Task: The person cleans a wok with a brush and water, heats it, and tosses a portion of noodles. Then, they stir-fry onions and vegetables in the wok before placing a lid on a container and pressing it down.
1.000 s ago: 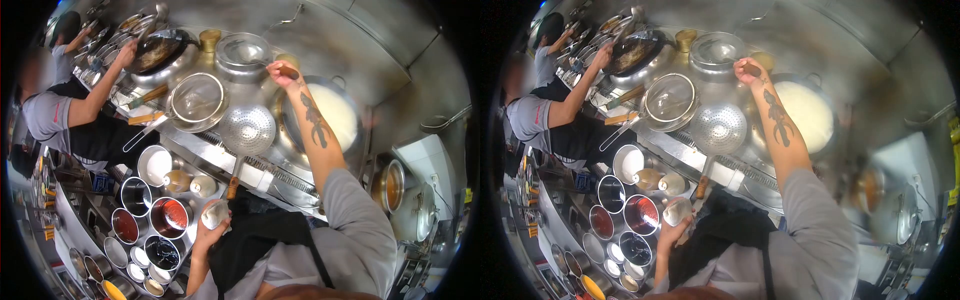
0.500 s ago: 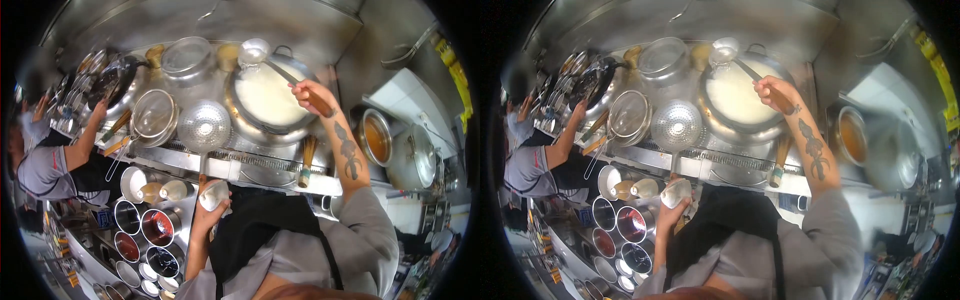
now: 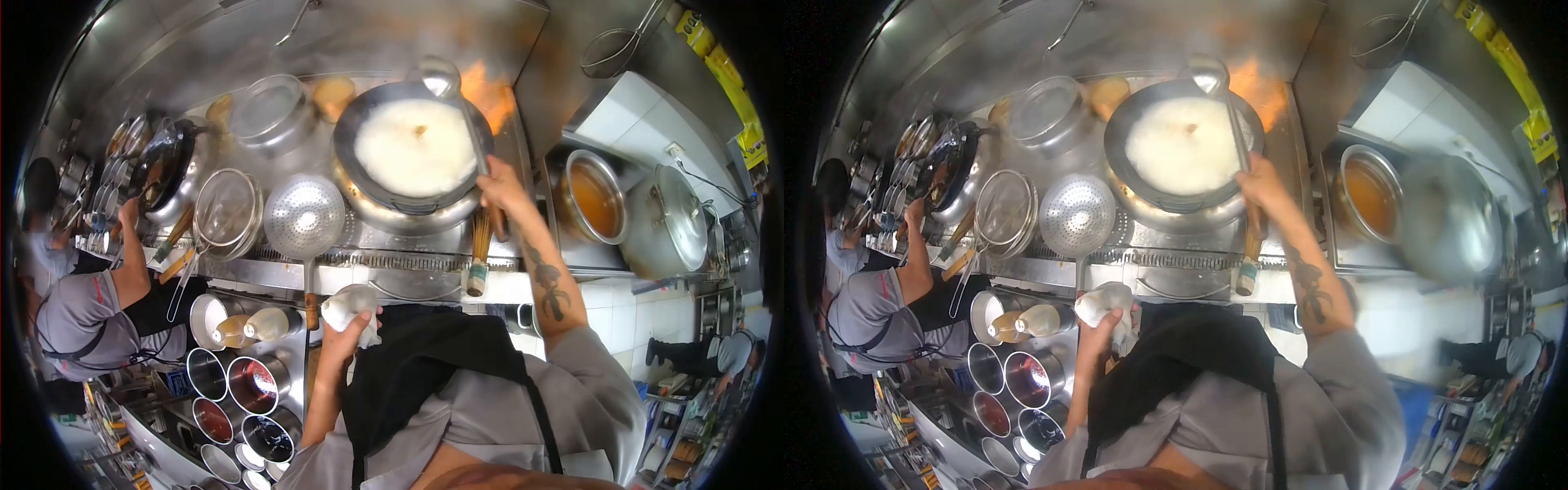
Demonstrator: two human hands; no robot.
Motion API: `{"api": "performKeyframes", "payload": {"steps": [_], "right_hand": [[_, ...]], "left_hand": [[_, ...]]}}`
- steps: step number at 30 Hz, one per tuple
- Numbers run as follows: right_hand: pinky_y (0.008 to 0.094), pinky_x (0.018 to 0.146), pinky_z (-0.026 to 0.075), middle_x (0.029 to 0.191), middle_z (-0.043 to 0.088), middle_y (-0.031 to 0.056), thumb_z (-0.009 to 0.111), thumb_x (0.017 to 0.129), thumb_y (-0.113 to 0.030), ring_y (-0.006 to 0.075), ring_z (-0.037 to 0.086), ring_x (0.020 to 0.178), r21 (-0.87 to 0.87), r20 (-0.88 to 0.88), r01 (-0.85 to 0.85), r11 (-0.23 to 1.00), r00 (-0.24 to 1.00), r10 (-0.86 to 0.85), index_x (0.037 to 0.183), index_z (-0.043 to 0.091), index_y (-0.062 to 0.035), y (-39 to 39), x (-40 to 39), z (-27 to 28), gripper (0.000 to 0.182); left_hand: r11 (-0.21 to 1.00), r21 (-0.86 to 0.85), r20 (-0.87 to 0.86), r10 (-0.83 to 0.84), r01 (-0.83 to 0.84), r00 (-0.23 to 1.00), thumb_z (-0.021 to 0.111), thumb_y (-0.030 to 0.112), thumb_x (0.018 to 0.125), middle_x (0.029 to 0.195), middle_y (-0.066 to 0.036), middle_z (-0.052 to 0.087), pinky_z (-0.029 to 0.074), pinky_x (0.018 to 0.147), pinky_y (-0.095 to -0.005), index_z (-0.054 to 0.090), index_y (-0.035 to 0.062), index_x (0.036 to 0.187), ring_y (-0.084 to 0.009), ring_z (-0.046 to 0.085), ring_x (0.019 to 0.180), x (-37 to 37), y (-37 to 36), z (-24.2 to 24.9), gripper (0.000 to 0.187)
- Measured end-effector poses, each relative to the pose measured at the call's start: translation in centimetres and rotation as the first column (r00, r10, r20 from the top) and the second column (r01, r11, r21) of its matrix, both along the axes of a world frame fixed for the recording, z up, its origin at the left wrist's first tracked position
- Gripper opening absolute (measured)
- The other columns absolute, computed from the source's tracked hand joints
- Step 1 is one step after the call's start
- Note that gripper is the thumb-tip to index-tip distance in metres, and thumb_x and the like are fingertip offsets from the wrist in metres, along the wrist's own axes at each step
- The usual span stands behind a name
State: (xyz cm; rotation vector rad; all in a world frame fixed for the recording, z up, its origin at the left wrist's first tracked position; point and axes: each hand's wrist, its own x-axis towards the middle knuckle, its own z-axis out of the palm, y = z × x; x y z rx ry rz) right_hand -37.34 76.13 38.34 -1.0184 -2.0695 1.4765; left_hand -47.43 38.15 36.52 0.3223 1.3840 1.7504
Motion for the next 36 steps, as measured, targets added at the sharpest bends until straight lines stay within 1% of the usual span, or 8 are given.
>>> {"api": "performKeyframes", "payload": {"steps": [8, 14, 17, 22, 27, 31, 34, 36], "right_hand": [[0.0285, 0.042, 0.041, 0.070, 0.058, 0.0057, 0.057, 0.082, -0.004, 0.0126, 0.054, 0.052, -0.758, -0.140, -0.082, 0.647, 0.989, -0.039, 0.107, 0.057, 0.0007, -3.2, 4.9, -1.5, 0.026], [0.0315, 0.044, 0.044, 0.067, 0.057, 0.0052, 0.058, 0.082, -0.010, 0.0130, 0.056, 0.053, 0.110, 0.254, -0.125, 0.986, 0.963, 0.093, 0.098, 0.055, -0.0043, -3.8, 3.4, -5.7, 0.018], [0.0314, 0.044, 0.044, 0.067, 0.056, 0.0030, 0.059, 0.082, -0.010, 0.0114, 0.055, 0.053, -0.152, 0.150, 0.015, 0.988, 0.989, 0.008, 0.100, 0.053, -0.0061, -5.9, 0.7, -9.0, 0.020], [0.0260, 0.041, 0.037, 0.069, 0.054, -0.0003, 0.054, 0.085, -0.004, 0.0079, 0.049, 0.050, -0.748, -0.060, -0.009, 0.663, 0.997, -0.054, 0.102, 0.053, -0.0062, -4.7, 5.6, -1.6, 0.017], [0.0295, 0.047, 0.046, 0.071, 0.055, 0.0038, 0.053, 0.085, -0.008, 0.0150, 0.053, 0.053, 0.205, 0.347, -0.146, 0.968, 0.935, 0.068, 0.113, 0.052, 0.0000, -1.7, 3.8, -10.8, 0.029], [0.0323, 0.051, 0.048, 0.067, 0.052, 0.0010, 0.057, 0.083, -0.012, 0.0178, 0.051, 0.051, -0.321, -0.052, -0.021, 0.947, 0.999, 0.005, 0.089, 0.056, -0.0016, -6.0, 0.5, -7.9, 0.012], [0.0303, 0.048, 0.046, 0.067, 0.048, -0.0004, 0.056, 0.083, -0.008, 0.0144, 0.050, 0.052, -0.751, -0.089, -0.063, 0.657, 0.996, -0.006, 0.101, 0.051, 0.0006, -3.7, 2.2, -6.0, 0.020], [0.0284, 0.053, 0.047, 0.074, 0.057, 0.0034, 0.057, 0.082, -0.007, 0.0166, 0.055, 0.056, -0.598, -0.040, -0.087, 0.797, 0.996, 0.078, 0.112, 0.052, 0.0017, -2.4, 3.9, -6.4, 0.032]], "left_hand": [[0.997, 0.012, 0.054, 0.079, -0.079, 0.995, 0.064, 0.013, 0.082, 0.092, -0.017, 0.066, 0.055, 0.060, -0.0319, 0.047, -0.0011, 0.124, -0.0217, 0.065, 0.070, -0.1, -1.2, -1.4, 0.047], [0.995, -0.023, 0.103, 0.094, -0.093, 0.990, 0.063, 0.015, 0.083, 0.093, -0.015, 0.066, 0.055, 0.061, -0.0322, 0.050, -0.0016, 0.120, -0.0212, 0.065, 0.072, -0.6, -1.9, -2.1, 0.043], [0.999, 0.003, 0.099, 0.040, -0.040, 0.994, 0.064, 0.013, 0.083, 0.093, -0.015, 0.066, 0.055, 0.062, -0.0321, 0.050, -0.0016, 0.121, -0.0210, 0.065, 0.072, -0.2, -1.4, -1.4, 0.043], [0.999, -0.042, 0.051, 0.013, -0.011, 0.999, 0.066, 0.017, 0.081, 0.094, -0.016, 0.066, 0.054, 0.066, -0.0335, 0.046, -0.0002, 0.124, -0.0228, 0.065, 0.074, -0.3, -1.7, -2.1, 0.050], [0.999, 0.001, 0.094, 0.043, -0.043, 0.995, 0.065, 0.012, 0.083, 0.093, -0.015, 0.066, 0.054, 0.065, -0.0325, 0.049, -0.0012, 0.124, -0.0215, 0.065, 0.074, -0.4, -1.5, -2.3, 0.046], [0.996, -0.089, 0.062, 0.012, -0.006, 0.998, 0.064, 0.011, 0.083, 0.094, -0.015, 0.066, 0.054, 0.065, -0.0322, 0.049, -0.0012, 0.124, -0.0209, 0.065, 0.074, -0.2, -0.4, -1.3, 0.046], [0.997, -0.079, 0.022, 0.006, -0.004, 1.000, 0.063, 0.010, 0.083, 0.094, -0.015, 0.066, 0.054, 0.065, -0.0318, 0.049, -0.0013, 0.124, -0.0203, 0.065, 0.074, -0.1, 0.1, -1.2, 0.045], [0.997, -0.077, 0.012, 0.026, -0.025, 1.000, 0.063, 0.009, 0.083, 0.094, -0.015, 0.066, 0.054, 0.065, -0.0315, 0.049, -0.0012, 0.124, -0.0199, 0.065, 0.074, 0.0, 0.0, -1.4, 0.044]]}}
